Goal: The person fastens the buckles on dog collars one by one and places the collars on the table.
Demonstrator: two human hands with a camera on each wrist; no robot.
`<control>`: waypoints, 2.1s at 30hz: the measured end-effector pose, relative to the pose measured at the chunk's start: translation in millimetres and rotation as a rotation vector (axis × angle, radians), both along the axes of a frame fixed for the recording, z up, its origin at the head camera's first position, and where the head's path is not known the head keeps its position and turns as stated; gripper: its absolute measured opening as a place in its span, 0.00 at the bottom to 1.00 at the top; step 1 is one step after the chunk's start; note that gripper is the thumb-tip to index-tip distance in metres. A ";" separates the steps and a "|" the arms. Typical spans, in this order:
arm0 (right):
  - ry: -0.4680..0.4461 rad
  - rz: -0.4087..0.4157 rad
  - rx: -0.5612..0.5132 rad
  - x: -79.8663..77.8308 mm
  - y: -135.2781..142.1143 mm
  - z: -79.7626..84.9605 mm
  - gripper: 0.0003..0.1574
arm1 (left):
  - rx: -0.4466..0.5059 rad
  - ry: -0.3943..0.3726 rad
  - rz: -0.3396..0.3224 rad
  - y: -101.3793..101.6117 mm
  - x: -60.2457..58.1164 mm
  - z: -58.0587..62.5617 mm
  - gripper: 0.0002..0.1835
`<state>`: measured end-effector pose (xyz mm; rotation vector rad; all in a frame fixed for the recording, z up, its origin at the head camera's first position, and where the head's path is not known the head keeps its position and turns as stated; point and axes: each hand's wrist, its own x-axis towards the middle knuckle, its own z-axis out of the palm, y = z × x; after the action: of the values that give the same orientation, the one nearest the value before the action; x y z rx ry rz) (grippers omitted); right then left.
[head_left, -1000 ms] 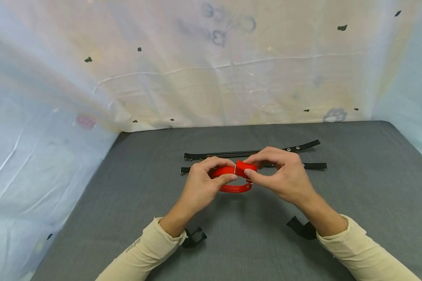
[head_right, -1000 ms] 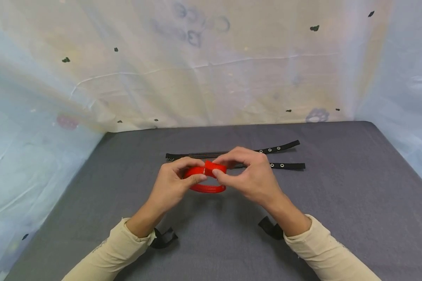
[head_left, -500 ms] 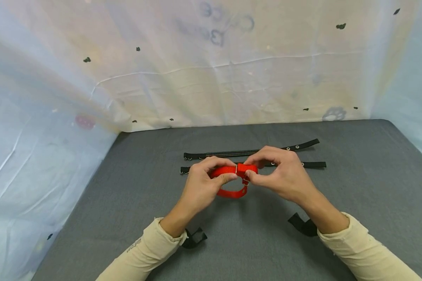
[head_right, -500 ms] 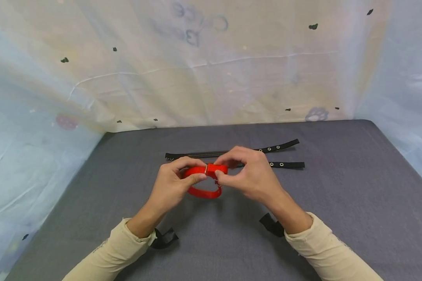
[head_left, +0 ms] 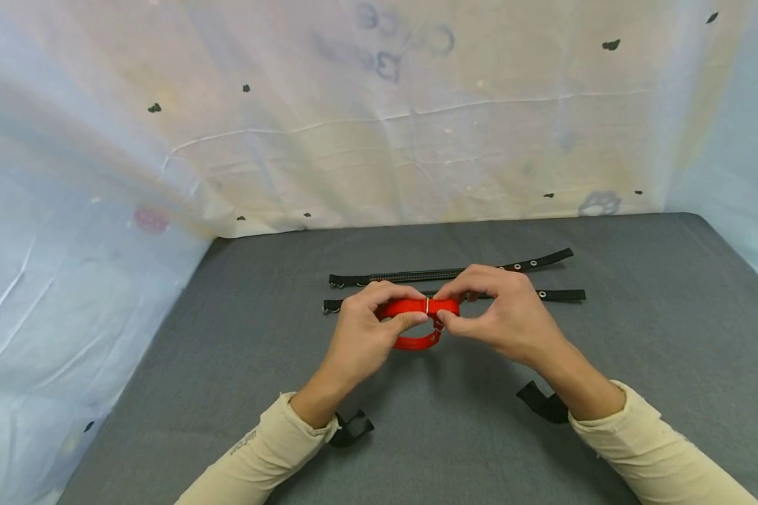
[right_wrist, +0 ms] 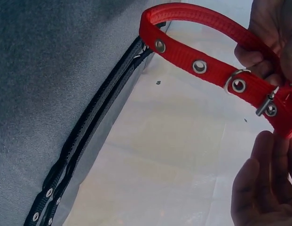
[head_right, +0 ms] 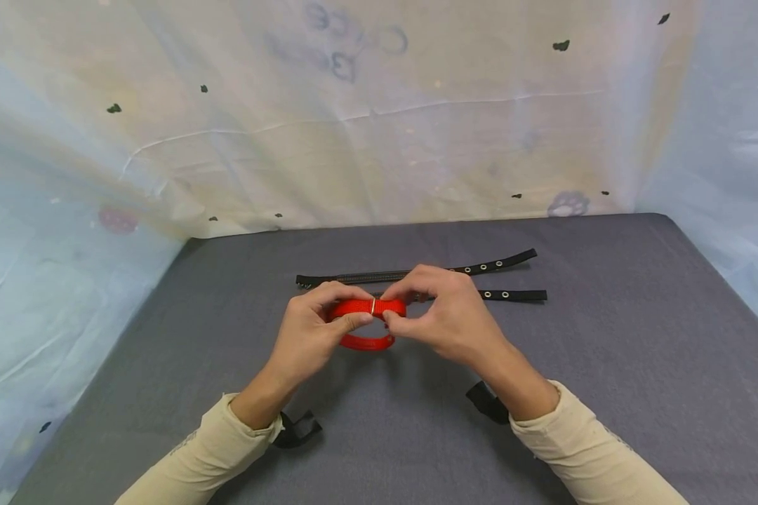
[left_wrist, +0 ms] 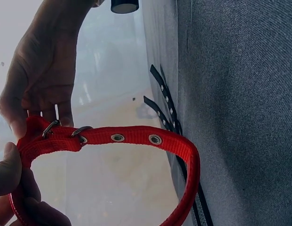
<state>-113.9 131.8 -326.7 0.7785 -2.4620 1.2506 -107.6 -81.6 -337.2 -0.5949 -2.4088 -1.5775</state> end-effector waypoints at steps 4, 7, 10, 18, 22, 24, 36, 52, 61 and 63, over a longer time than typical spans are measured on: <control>0.011 0.015 -0.024 -0.3 -0.7 -1.2 0.14 | 0.002 0.004 -0.005 0.4 -0.6 0.0 0.11; 0.015 0.035 -0.038 -0.5 -1.2 -2.0 0.12 | 0.003 0.003 -0.011 -0.4 -0.7 0.3 0.11; 0.003 0.061 -0.050 -0.6 -1.0 -2.3 0.13 | 0.009 -0.006 -0.024 -2.2 -0.7 0.3 0.12; -0.018 0.118 -0.107 -2.5 0.8 -0.6 0.13 | 0.067 -0.058 -0.063 -6.2 -1.2 2.7 0.12; -0.038 0.103 -0.116 -2.1 -0.9 -1.4 0.10 | 0.068 -0.060 -0.103 -6.0 0.1 3.1 0.13; -0.051 0.110 -0.121 -1.7 -2.7 -2.7 0.11 | 0.062 -0.056 -0.116 -5.7 0.8 3.2 0.13; -0.182 0.038 -0.044 -2.4 -1.1 -1.2 0.14 | 0.285 -0.178 -0.141 -9.2 -4.0 6.7 0.13; -0.164 -0.057 -0.017 -5.0 3.3 0.8 0.14 | 0.358 -0.243 -0.148 -16.2 -9.5 12.0 0.13; -0.313 -0.030 -0.036 -8.9 1.3 -1.8 0.22 | 0.320 -0.262 -0.037 -21.2 -15.0 10.0 0.14; -0.361 -0.020 -0.026 -10.6 0.3 -4.1 0.25 | 0.378 -0.277 0.001 -22.3 -17.9 9.5 0.13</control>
<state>-124.5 132.1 -330.8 0.5589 -2.7142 1.5273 -125.5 -103.9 -327.7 -0.3193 -2.1878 -2.1646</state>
